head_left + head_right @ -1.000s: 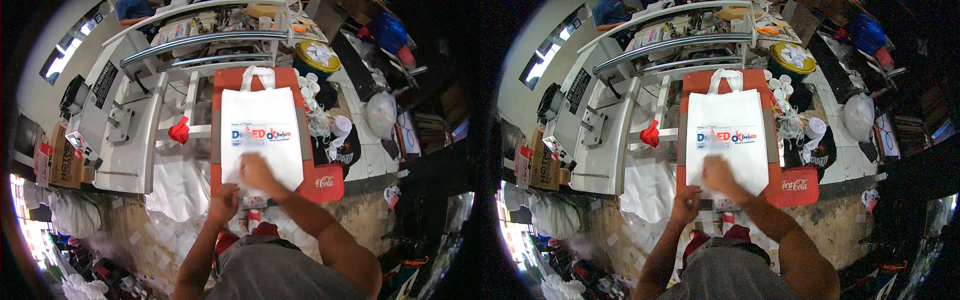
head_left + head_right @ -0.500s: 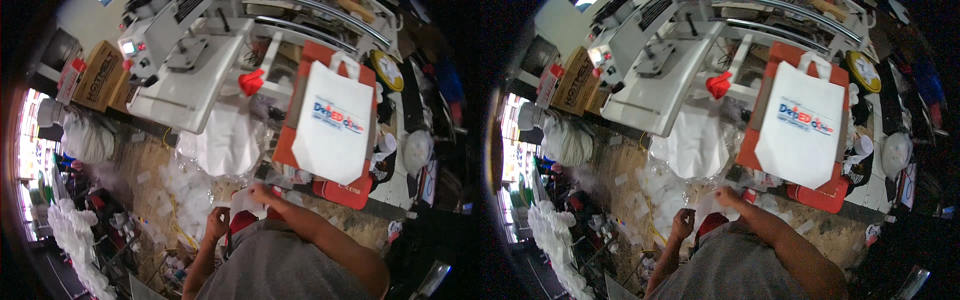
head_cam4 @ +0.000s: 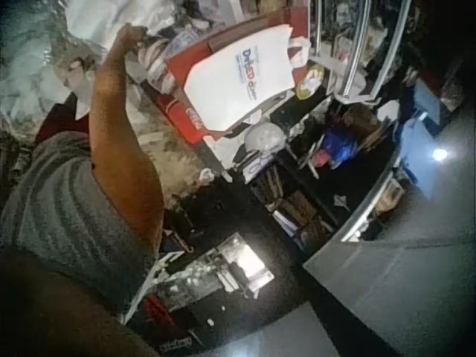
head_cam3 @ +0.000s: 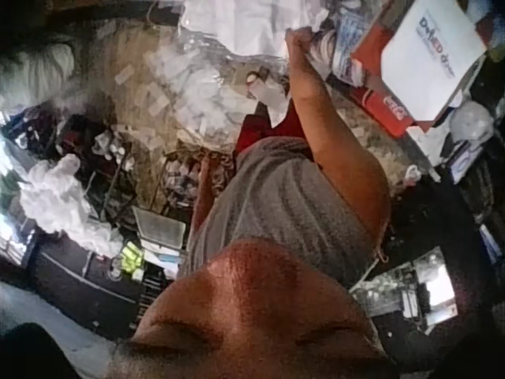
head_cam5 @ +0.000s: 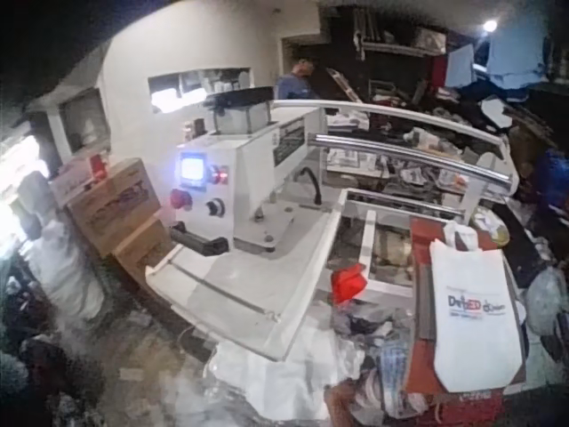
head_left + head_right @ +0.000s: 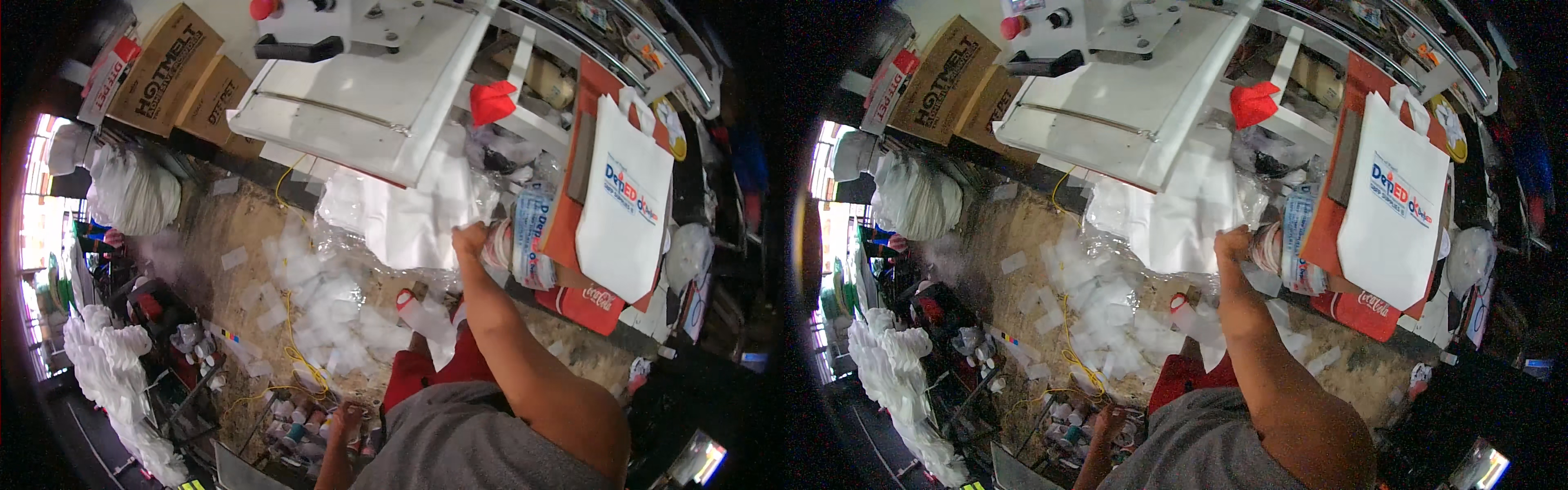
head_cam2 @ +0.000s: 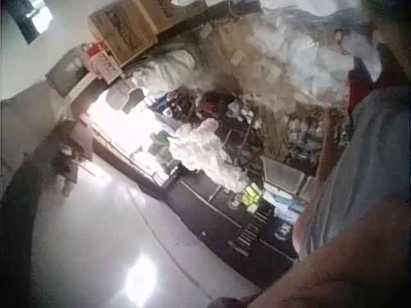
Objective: The person performs screen printing on tote bags using a heat press machine. The person places a white tote bag on the press, aligns a printed design sheet on top, and pulls down the press handle. After the press cycle, the person lifts the handle, removes the design sheet, and places the finished bag onto a nearby stack.
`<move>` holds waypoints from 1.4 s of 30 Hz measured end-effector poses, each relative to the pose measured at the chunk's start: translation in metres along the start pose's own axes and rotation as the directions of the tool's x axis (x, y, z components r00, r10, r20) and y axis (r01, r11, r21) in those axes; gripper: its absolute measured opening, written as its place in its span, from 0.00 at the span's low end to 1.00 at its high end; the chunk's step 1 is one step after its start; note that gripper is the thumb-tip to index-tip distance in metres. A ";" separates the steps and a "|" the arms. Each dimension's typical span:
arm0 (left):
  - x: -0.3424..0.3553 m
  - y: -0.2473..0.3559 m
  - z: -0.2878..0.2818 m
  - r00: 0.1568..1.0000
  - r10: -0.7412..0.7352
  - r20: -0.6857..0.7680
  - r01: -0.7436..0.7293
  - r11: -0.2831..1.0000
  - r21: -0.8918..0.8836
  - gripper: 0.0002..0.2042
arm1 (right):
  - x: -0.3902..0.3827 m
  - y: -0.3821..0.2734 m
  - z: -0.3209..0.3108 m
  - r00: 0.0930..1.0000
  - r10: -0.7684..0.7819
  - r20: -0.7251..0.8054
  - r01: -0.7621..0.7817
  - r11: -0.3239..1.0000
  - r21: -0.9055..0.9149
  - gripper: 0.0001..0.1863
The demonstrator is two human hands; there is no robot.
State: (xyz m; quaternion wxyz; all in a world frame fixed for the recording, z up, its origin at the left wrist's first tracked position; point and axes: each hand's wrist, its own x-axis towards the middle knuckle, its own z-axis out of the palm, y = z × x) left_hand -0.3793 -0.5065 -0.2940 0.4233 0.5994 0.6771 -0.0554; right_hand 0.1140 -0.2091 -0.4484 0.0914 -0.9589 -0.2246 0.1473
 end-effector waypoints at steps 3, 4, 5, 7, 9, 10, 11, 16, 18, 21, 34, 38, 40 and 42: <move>0.025 -0.039 -0.003 0.997 0.072 -0.002 -0.070 0.982 0.177 0.12 | -0.001 -0.003 -0.003 0.995 -0.077 0.068 0.072 0.995 0.067 0.26; 0.041 -0.046 -0.002 0.996 0.076 0.049 -0.086 0.957 0.275 0.12 | 0.006 0.001 -0.004 0.995 -0.074 0.070 0.065 0.989 0.131 0.25; 0.048 -0.038 -0.007 0.994 0.105 0.028 -0.108 0.985 0.137 0.13 | 0.006 0.004 -0.005 0.993 -0.080 0.081 0.063 0.980 0.190 0.23; 0.077 -0.016 -0.018 0.988 0.155 -0.019 -0.156 0.978 -0.139 0.14 | 0.004 0.011 -0.017 0.954 -0.106 0.281 -0.001 0.935 0.355 0.22; 0.109 0.009 -0.025 0.996 0.079 0.049 -0.070 0.984 -0.166 0.17 | -0.015 0.025 -0.046 0.794 -0.210 0.570 -0.281 0.705 0.651 0.20; 0.129 0.021 -0.028 0.995 0.051 0.084 -0.035 0.984 -0.175 0.18 | -0.029 0.044 -0.063 0.685 -0.311 0.659 -0.346 0.657 0.670 0.21; 0.148 0.036 -0.028 0.985 -0.051 0.166 0.120 0.891 -0.438 0.25 | -0.047 0.063 -0.080 0.558 -0.414 0.719 -0.414 0.612 0.674 0.23; 0.231 0.130 -0.052 0.782 0.133 0.609 0.572 0.238 -0.785 0.51 | -0.107 0.103 -0.178 0.359 -0.308 0.881 -0.639 0.606 0.473 0.22; 0.254 0.169 -0.054 0.704 0.227 0.672 0.599 0.317 -0.735 0.51 | -0.101 0.095 -0.154 0.518 -0.003 0.856 -0.447 0.852 0.274 0.26; 0.281 0.223 -0.048 0.810 0.418 0.411 -0.154 0.828 -0.538 0.45 | -0.079 0.148 -0.068 0.892 -0.135 0.431 -0.027 0.936 0.350 0.32; 0.164 0.329 -0.136 0.701 0.620 -0.353 -0.712 0.584 -0.389 0.22 | -0.144 0.055 -0.382 0.954 -0.292 0.064 0.129 0.593 0.795 0.31; 0.045 0.474 -0.204 0.494 0.632 -0.597 -0.867 0.306 -0.393 0.18 | -0.142 0.088 -0.493 0.923 -0.292 -0.251 0.360 0.425 0.831 0.15; 0.027 0.521 -0.208 0.337 0.615 -0.712 -0.938 0.161 -0.306 0.16 | -0.135 0.100 -0.530 0.839 -0.191 -0.509 0.542 0.365 0.757 0.11; 0.032 0.587 -0.214 0.183 0.693 -0.697 -0.983 0.138 -0.121 0.15 | -0.094 0.112 -0.572 0.700 -0.196 -0.687 0.666 0.526 0.528 0.12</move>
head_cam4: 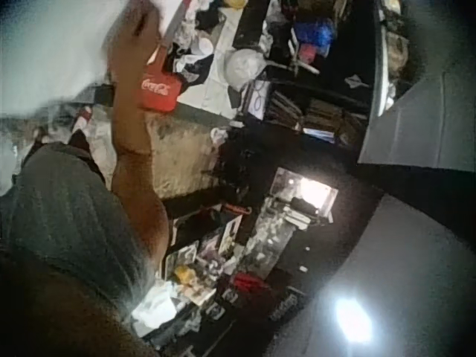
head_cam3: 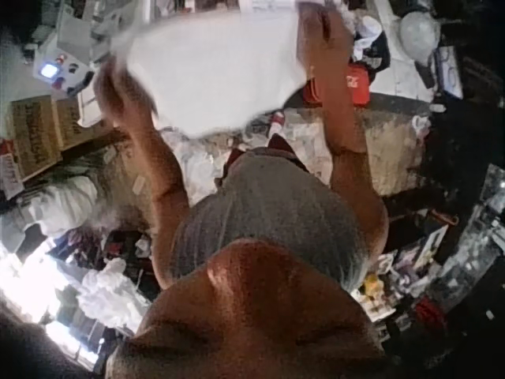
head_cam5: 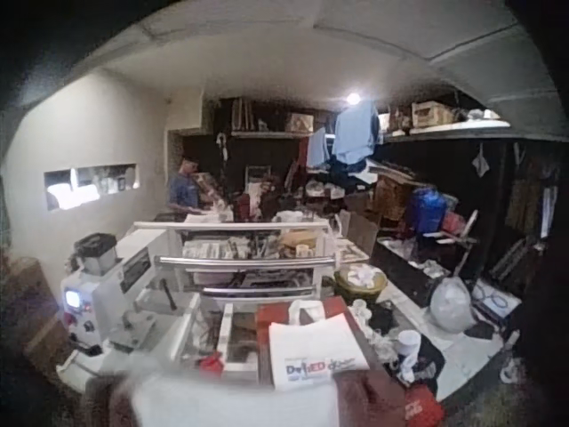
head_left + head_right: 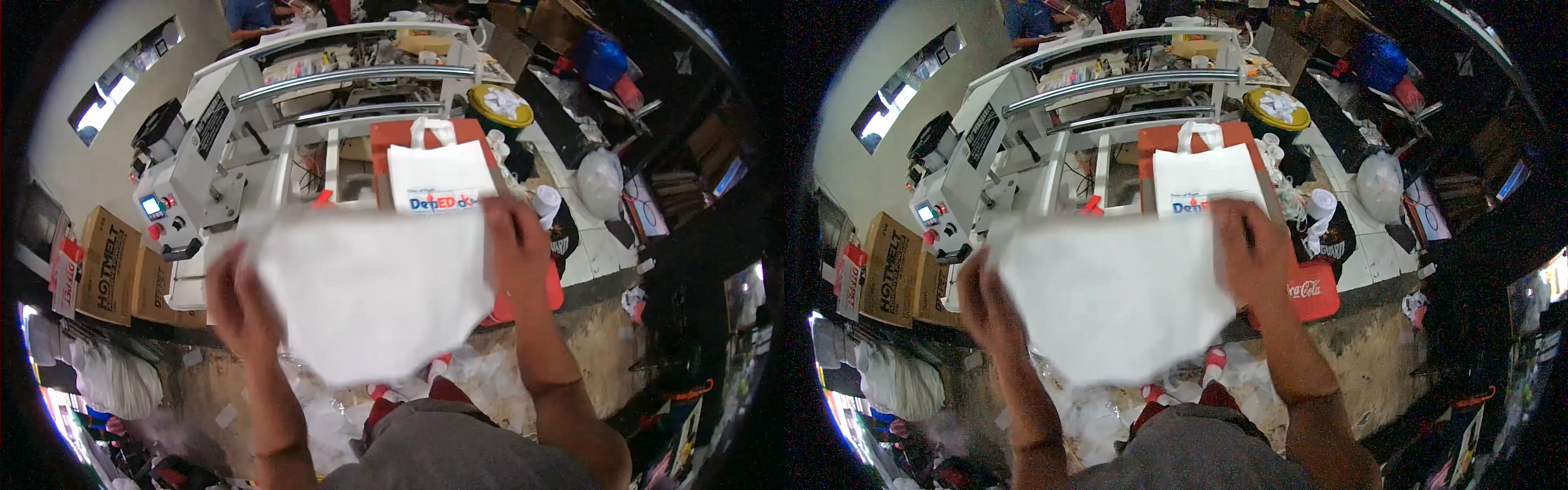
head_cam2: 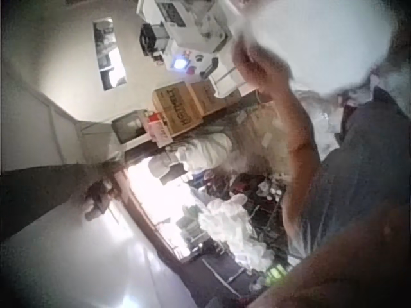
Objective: The person performs screen printing on tote bags using a heat press machine. The person places a white tote bag on the press, aligns a printed design sheet on top, and pulls down the press handle. After the press cycle, the person lifts the handle, removes the design sheet, and places the finished bag onto a nearby stack.
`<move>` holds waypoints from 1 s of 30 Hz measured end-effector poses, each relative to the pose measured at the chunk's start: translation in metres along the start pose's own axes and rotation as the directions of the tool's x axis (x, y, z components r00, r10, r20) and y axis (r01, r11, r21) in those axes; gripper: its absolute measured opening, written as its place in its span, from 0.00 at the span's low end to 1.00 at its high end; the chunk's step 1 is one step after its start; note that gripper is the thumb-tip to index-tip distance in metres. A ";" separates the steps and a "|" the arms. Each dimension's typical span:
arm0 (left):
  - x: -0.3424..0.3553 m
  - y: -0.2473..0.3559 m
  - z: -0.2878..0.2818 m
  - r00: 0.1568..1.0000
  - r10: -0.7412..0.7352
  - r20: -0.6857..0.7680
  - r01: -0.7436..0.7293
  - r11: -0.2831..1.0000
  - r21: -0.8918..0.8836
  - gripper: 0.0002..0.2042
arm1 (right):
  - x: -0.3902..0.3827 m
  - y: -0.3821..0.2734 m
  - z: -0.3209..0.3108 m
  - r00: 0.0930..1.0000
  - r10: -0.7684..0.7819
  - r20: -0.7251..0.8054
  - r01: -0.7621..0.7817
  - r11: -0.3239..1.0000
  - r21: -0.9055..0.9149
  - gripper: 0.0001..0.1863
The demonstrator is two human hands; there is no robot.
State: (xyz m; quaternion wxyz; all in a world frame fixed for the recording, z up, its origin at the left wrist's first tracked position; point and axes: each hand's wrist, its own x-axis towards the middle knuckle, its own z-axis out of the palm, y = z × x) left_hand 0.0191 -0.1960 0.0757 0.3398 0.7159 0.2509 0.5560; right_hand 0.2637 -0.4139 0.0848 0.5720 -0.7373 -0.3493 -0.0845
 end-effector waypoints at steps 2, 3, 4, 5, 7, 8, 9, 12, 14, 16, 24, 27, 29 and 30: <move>0.064 0.014 0.078 0.983 0.083 0.161 -0.092 0.995 0.048 0.15 | 0.080 0.029 -0.028 1.000 0.014 -0.024 -0.018 0.977 -0.213 0.15; 0.091 0.013 0.107 0.962 0.207 0.178 -0.229 0.967 0.114 0.15 | 0.115 0.024 -0.035 0.997 0.007 -0.071 -0.022 0.978 -0.209 0.17; 0.108 0.037 0.132 0.961 0.244 0.132 -0.258 0.961 0.102 0.15 | 0.146 0.034 -0.047 0.995 0.054 -0.084 -0.065 0.987 -0.146 0.15; 0.123 0.060 0.142 0.938 0.344 0.044 -0.347 0.935 0.076 0.14 | 0.168 0.029 -0.062 0.916 -0.334 -0.223 0.318 0.942 -0.105 0.14; 0.148 0.092 0.162 0.833 0.536 -0.139 -0.538 0.843 0.030 0.13 | 0.195 -0.012 -0.105 0.679 -0.624 -0.386 0.560 0.781 -0.277 0.14; 0.158 0.101 0.174 0.749 0.621 -0.231 -0.637 0.771 0.009 0.13 | 0.203 -0.020 -0.117 0.628 -0.615 -0.477 0.660 0.745 -0.092 0.14; 0.166 0.106 0.187 0.597 0.750 -0.285 -0.755 0.645 0.115 0.14 | 0.216 -0.011 -0.124 0.559 -0.666 -0.494 0.666 0.716 -0.211 0.14; 0.143 0.066 0.235 0.598 0.798 -0.071 -0.710 0.569 0.414 0.20 | 0.233 0.057 -0.114 0.734 -0.530 -0.424 0.478 0.847 -0.232 0.15; 0.087 -0.002 0.287 0.965 0.230 0.126 -0.262 0.837 0.480 0.26 | 0.211 0.147 -0.082 0.942 -0.210 -0.261 0.158 0.965 -0.208 0.17; 0.019 -0.162 0.299 0.942 0.091 0.324 -0.266 0.793 0.548 0.20 | 0.166 0.264 -0.018 0.991 -0.018 0.129 0.059 0.943 -0.327 0.16; -0.096 -0.191 0.311 0.817 -0.373 0.440 -0.005 0.758 0.652 0.20 | 0.042 0.379 0.004 0.947 0.232 0.223 -0.068 0.822 -0.565 0.14; -0.091 -0.184 0.318 0.835 -0.295 0.464 -0.063 0.787 0.614 0.18 | 0.042 0.389 -0.003 0.974 0.124 0.187 0.013 0.803 -0.595 0.15; -0.092 -0.190 0.318 0.866 -0.183 0.465 -0.142 0.802 0.581 0.17 | 0.040 0.382 -0.004 0.975 0.127 0.183 0.014 0.782 -0.623 0.15; -0.094 -0.192 0.315 0.867 -0.200 0.457 -0.139 0.783 0.606 0.17 | 0.038 0.381 0.000 0.975 0.121 0.188 0.019 0.793 -0.609 0.16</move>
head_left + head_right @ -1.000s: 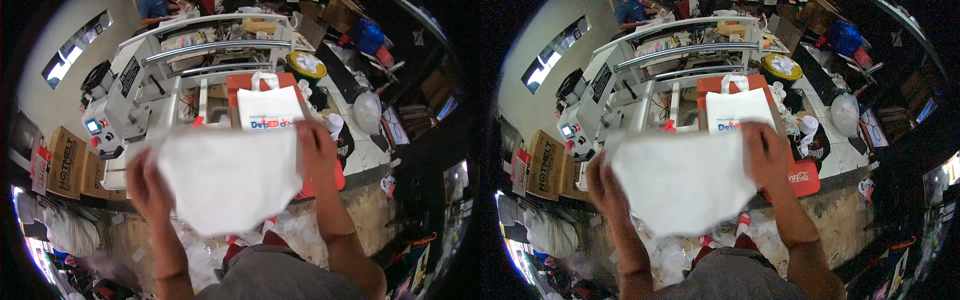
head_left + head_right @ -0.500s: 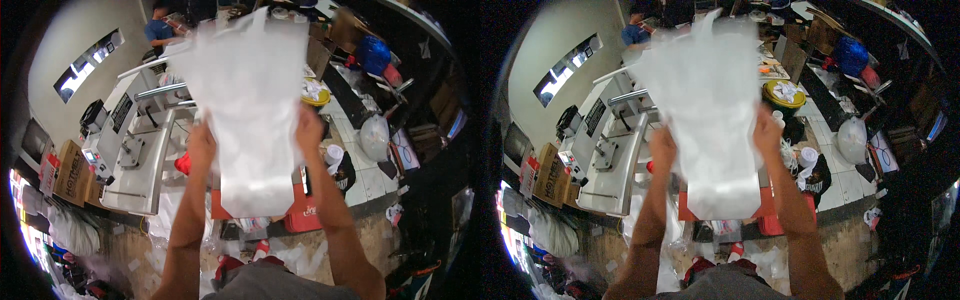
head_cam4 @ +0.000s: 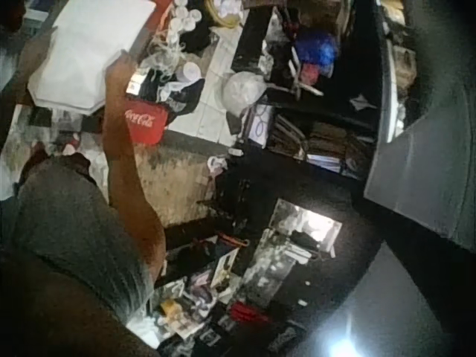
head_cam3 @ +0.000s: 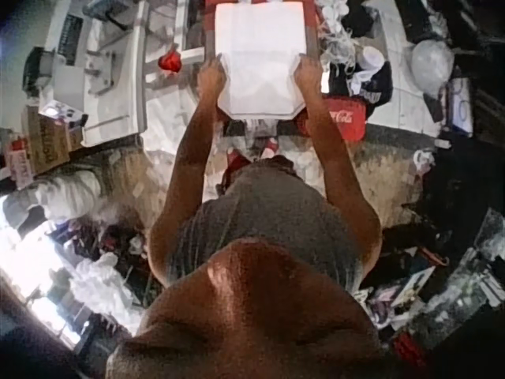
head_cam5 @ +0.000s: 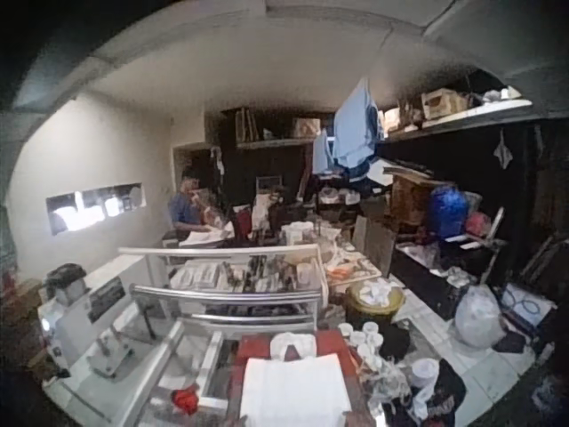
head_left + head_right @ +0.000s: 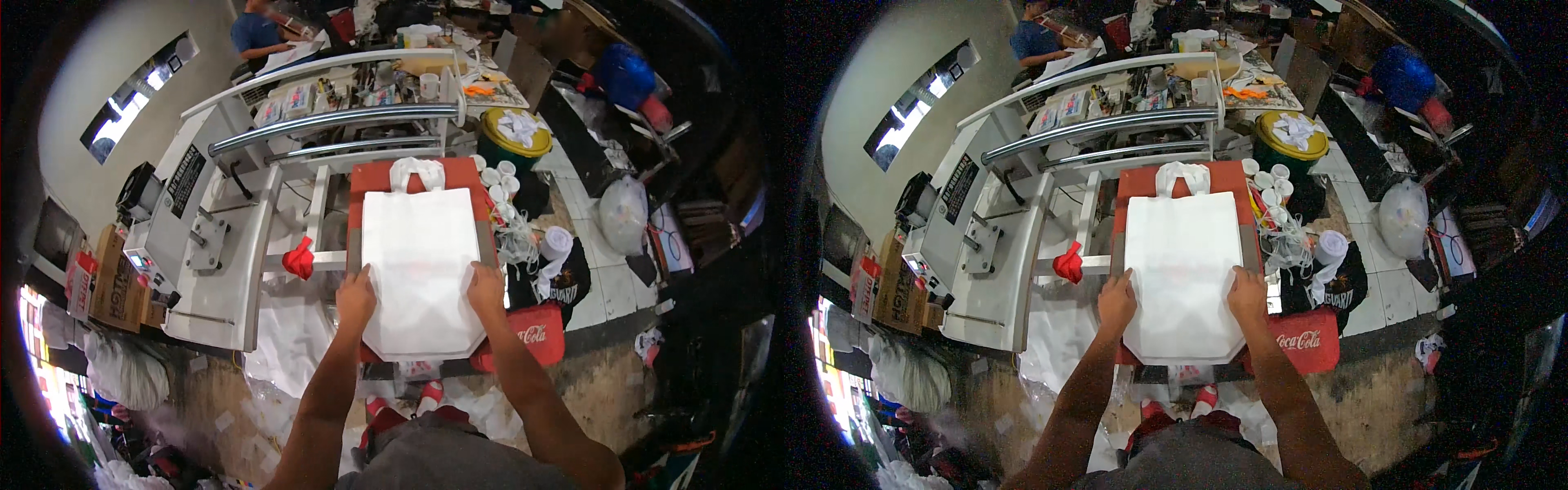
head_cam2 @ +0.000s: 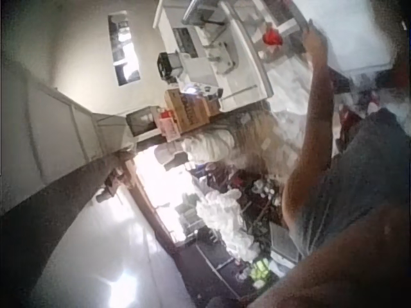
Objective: The person performs screen printing on tote bags using a heat press machine. The person places a white tote bag on the press, aligns a printed design sheet on top, and pulls down the press handle. After the press cycle, the person lifts the handle, removes the design sheet, and places the finished bag onto a nearby stack.
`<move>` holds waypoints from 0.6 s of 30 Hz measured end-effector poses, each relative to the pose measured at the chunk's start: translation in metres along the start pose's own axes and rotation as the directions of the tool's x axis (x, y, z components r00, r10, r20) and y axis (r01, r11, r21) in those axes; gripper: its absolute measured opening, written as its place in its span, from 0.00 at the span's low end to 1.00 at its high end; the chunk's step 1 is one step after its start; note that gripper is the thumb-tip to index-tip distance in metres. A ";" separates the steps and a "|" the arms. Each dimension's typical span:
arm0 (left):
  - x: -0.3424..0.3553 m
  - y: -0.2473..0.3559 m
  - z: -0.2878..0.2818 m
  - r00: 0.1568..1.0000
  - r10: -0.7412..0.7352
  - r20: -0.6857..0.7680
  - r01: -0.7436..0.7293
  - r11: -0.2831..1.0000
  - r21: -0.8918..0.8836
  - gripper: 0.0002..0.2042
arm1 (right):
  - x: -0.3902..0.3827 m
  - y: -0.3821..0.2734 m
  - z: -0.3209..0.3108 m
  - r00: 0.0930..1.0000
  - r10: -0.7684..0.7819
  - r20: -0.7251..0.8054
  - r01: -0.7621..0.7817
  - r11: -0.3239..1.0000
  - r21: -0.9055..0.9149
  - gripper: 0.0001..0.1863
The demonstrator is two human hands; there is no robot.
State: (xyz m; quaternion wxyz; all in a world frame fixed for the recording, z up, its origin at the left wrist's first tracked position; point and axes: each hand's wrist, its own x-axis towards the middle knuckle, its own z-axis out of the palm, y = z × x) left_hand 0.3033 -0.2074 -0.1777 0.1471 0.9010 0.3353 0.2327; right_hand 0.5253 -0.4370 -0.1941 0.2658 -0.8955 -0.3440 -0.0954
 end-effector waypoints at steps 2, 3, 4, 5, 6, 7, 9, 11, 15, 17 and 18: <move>0.006 0.009 -0.003 1.000 -0.015 0.003 0.015 0.999 0.034 0.17 | 0.002 0.005 0.000 1.000 -0.007 -0.019 0.007 1.000 0.015 0.16; 0.008 0.010 -0.002 0.998 -0.057 0.041 0.055 0.998 0.032 0.17 | 0.004 0.008 0.000 1.000 -0.012 -0.014 0.013 0.999 0.045 0.18; 0.007 0.010 -0.004 0.991 -0.102 0.084 0.099 0.994 0.035 0.17 | 0.003 0.008 -0.002 1.000 -0.015 -0.001 0.015 0.997 0.078 0.19; 0.006 0.010 -0.005 0.981 -0.147 0.127 0.142 0.989 0.041 0.18 | 0.001 0.007 -0.003 1.000 -0.018 0.011 0.017 0.994 0.111 0.20; 0.005 0.010 -0.007 0.982 -0.149 0.120 0.139 0.987 0.083 0.18 | -0.001 0.006 -0.004 1.000 0.019 0.006 -0.020 0.998 0.061 0.21; 0.001 0.011 -0.019 0.980 -0.167 0.111 0.151 0.979 0.136 0.18 | 0.003 -0.018 -0.022 0.999 0.046 0.013 -0.046 0.999 0.021 0.22; 0.015 0.019 -0.019 0.995 -0.087 0.043 0.083 0.991 0.101 0.19 | 0.012 -0.015 -0.023 0.997 0.073 0.013 -0.072 0.996 -0.056 0.32; 0.023 0.019 -0.014 0.997 0.051 -0.064 -0.052 0.999 -0.013 0.21 | 0.031 -0.043 -0.025 0.998 -0.067 0.001 0.067 0.997 -0.032 0.33; 0.049 0.057 0.018 0.954 0.288 0.081 -0.291 0.956 0.035 0.27 | 0.052 -0.084 0.004 0.945 -0.261 0.198 0.267 0.964 -0.006 0.34; 0.050 0.052 0.040 0.933 0.292 0.212 -0.319 0.942 0.106 0.29 | 0.046 -0.072 0.020 0.943 -0.212 0.256 0.222 0.975 -0.011 0.35; 0.059 0.046 0.044 0.945 0.246 0.215 -0.280 0.949 0.146 0.30 | 0.045 -0.066 0.028 0.941 -0.190 0.279 0.201 0.979 -0.013 0.35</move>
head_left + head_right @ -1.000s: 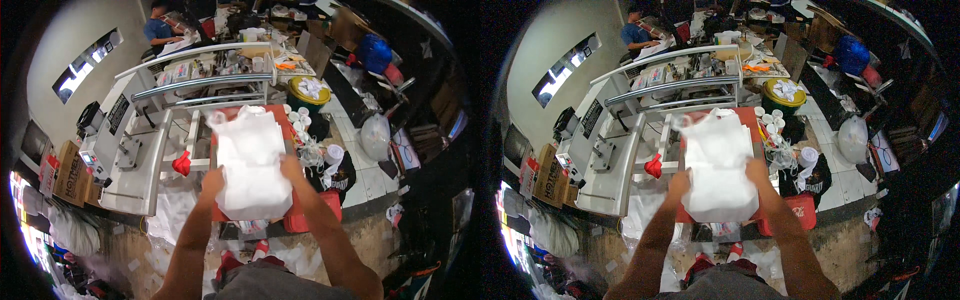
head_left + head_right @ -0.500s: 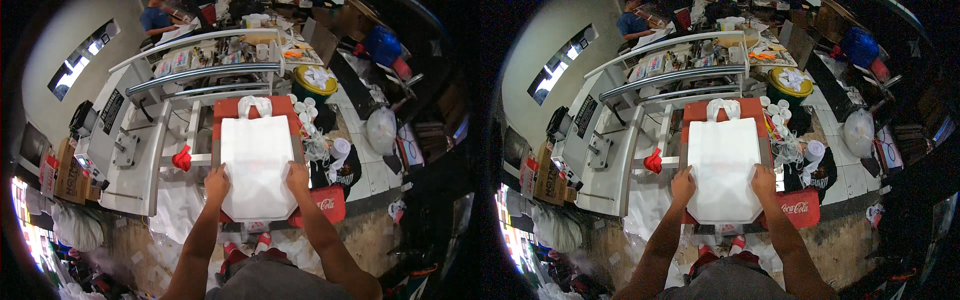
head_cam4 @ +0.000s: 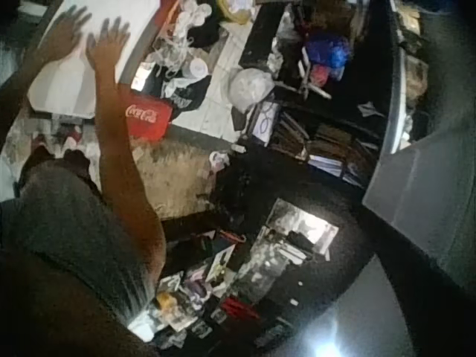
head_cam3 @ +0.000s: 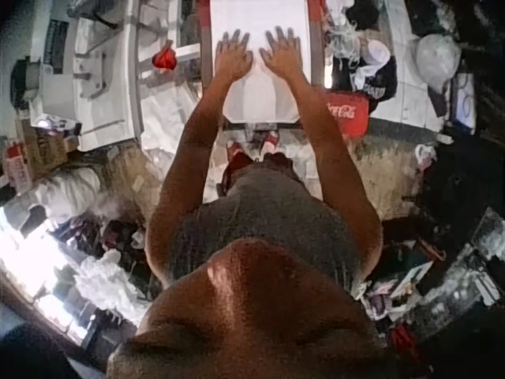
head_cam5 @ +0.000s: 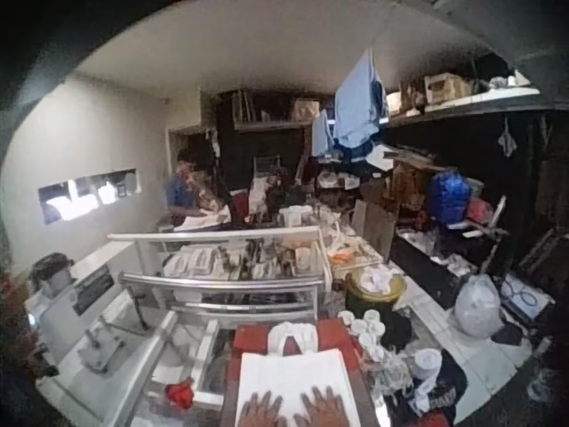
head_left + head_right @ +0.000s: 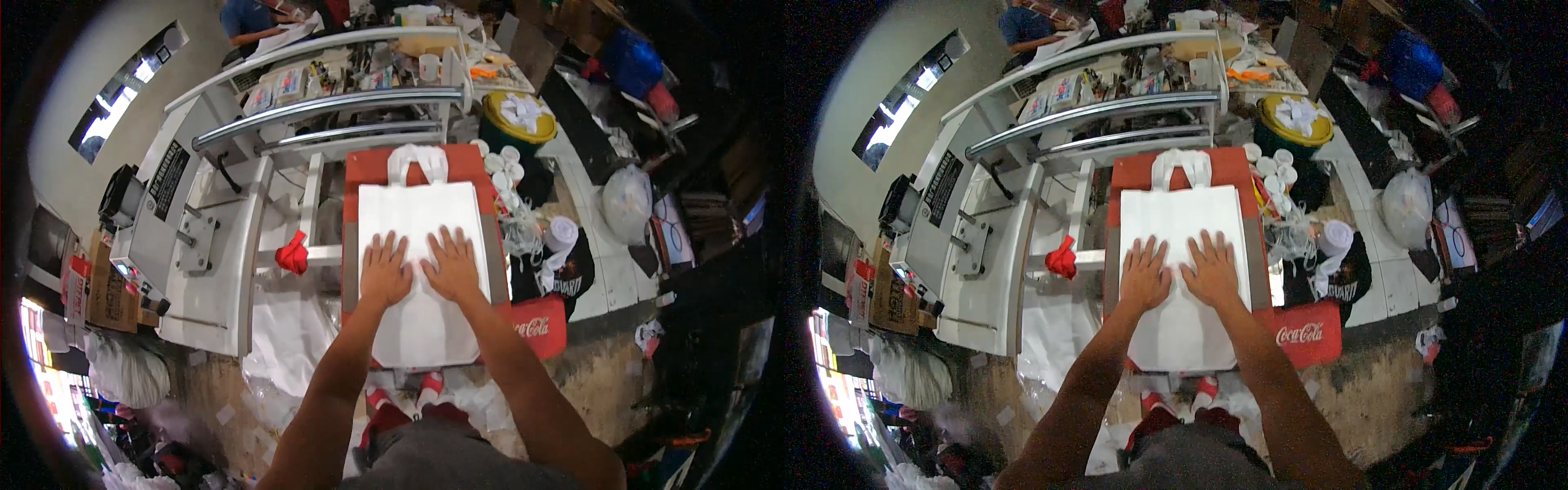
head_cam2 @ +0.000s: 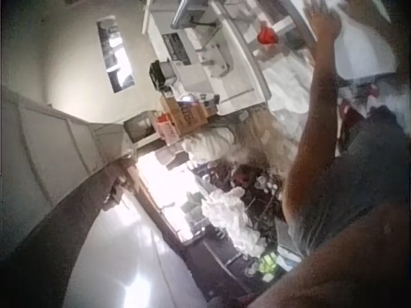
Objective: The person performs screen printing on tote bags using a heat press machine. The person places a white tote bag on the press, aligns a printed design sheet on top, and pulls down the press handle. After the press cycle, the person lifts the handle, removes the design sheet, and places the finished bag onto a nearby stack.
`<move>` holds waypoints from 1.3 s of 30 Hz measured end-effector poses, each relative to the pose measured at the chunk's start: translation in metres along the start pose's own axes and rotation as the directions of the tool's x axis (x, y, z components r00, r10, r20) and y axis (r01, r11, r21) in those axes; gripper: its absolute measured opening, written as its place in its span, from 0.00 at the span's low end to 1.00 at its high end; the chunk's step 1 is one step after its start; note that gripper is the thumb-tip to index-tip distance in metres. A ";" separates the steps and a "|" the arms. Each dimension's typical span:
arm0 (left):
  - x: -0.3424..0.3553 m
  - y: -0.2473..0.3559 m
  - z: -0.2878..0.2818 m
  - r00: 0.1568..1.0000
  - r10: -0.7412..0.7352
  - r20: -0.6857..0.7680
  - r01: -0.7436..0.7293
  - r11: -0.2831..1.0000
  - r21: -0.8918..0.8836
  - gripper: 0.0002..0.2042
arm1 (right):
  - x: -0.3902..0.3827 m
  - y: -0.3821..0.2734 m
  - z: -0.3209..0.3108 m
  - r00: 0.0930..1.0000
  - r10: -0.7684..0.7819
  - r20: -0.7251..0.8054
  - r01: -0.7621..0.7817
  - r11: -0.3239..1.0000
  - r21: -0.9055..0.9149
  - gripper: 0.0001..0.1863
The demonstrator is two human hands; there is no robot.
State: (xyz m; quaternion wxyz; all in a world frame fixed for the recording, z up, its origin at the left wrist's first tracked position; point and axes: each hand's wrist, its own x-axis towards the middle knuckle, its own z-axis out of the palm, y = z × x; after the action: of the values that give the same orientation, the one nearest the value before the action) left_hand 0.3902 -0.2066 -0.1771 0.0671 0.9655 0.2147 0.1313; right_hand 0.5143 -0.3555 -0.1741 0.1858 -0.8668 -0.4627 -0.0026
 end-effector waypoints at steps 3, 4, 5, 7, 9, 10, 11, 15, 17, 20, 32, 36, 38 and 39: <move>0.003 -0.034 0.010 0.989 -0.147 0.012 0.146 0.989 0.029 0.32 | -0.006 0.008 0.005 0.992 0.106 -0.067 -0.110 0.992 -0.065 0.35; 0.005 -0.043 0.008 0.983 -0.181 0.031 0.179 0.983 0.044 0.32 | -0.001 0.019 0.001 0.986 0.117 -0.115 -0.128 0.987 -0.095 0.35; 0.002 -0.053 0.003 0.974 -0.220 0.055 0.217 0.974 0.066 0.32 | -0.005 0.025 -0.003 0.985 0.131 -0.115 -0.144 0.983 -0.114 0.35; -0.011 -0.062 -0.012 0.956 -0.288 0.060 0.287 0.958 0.023 0.30 | -0.023 0.042 -0.015 0.974 0.161 -0.159 -0.181 0.976 -0.123 0.34; -0.041 -0.055 -0.045 0.939 -0.342 0.035 0.344 0.933 -0.109 0.27 | -0.053 0.052 -0.031 0.952 0.227 -0.207 -0.245 0.967 -0.064 0.32; -0.063 -0.059 -0.050 0.939 -0.343 -0.009 0.333 0.918 -0.214 0.24 | -0.073 0.046 -0.044 0.937 0.268 -0.224 -0.274 0.962 0.003 0.31; -0.086 -0.059 -0.052 0.938 -0.345 -0.042 0.315 0.896 -0.314 0.21 | -0.093 0.042 -0.050 0.925 0.263 -0.274 -0.263 0.964 0.038 0.28; -0.133 -0.033 -0.052 0.893 -0.443 0.077 0.425 0.778 -0.463 0.17 | -0.138 0.034 -0.050 0.902 0.394 -0.178 -0.381 0.919 0.107 0.24; -0.138 -0.021 -0.051 0.902 -0.429 0.059 0.402 0.780 -0.479 0.17 | -0.146 0.025 -0.044 0.910 0.365 -0.196 -0.365 0.930 0.038 0.25; -0.139 -0.019 -0.038 0.898 -0.440 0.009 0.404 0.815 -0.415 0.16 | -0.155 0.013 -0.036 0.915 0.346 -0.210 -0.357 0.934 -0.016 0.27; -0.146 0.006 -0.037 0.907 -0.419 -0.042 0.378 0.854 -0.356 0.26 | -0.167 0.017 -0.025 0.935 0.318 -0.155 -0.322 0.947 0.003 0.27; -0.145 0.004 -0.039 0.877 -0.476 0.059 0.455 0.788 -0.415 0.28 | -0.170 0.015 -0.024 0.946 0.284 -0.155 -0.289 0.957 -0.010 0.28; -0.145 0.006 -0.039 0.902 -0.417 -0.115 0.367 0.879 -0.305 0.27 | -0.169 0.010 -0.031 0.950 0.279 -0.140 -0.287 0.957 -0.038 0.28; -0.144 0.008 -0.039 0.906 -0.375 -0.198 0.326 0.914 -0.241 0.27 | -0.168 0.008 -0.032 0.952 0.277 -0.133 -0.286 0.957 -0.051 0.29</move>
State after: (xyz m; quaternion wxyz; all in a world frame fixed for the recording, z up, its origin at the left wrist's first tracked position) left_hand 0.2564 -0.2731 -0.1706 0.1609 0.8759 0.3776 0.2536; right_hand 0.4299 -0.5046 -0.1767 0.1824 -0.9280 -0.3215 -0.0462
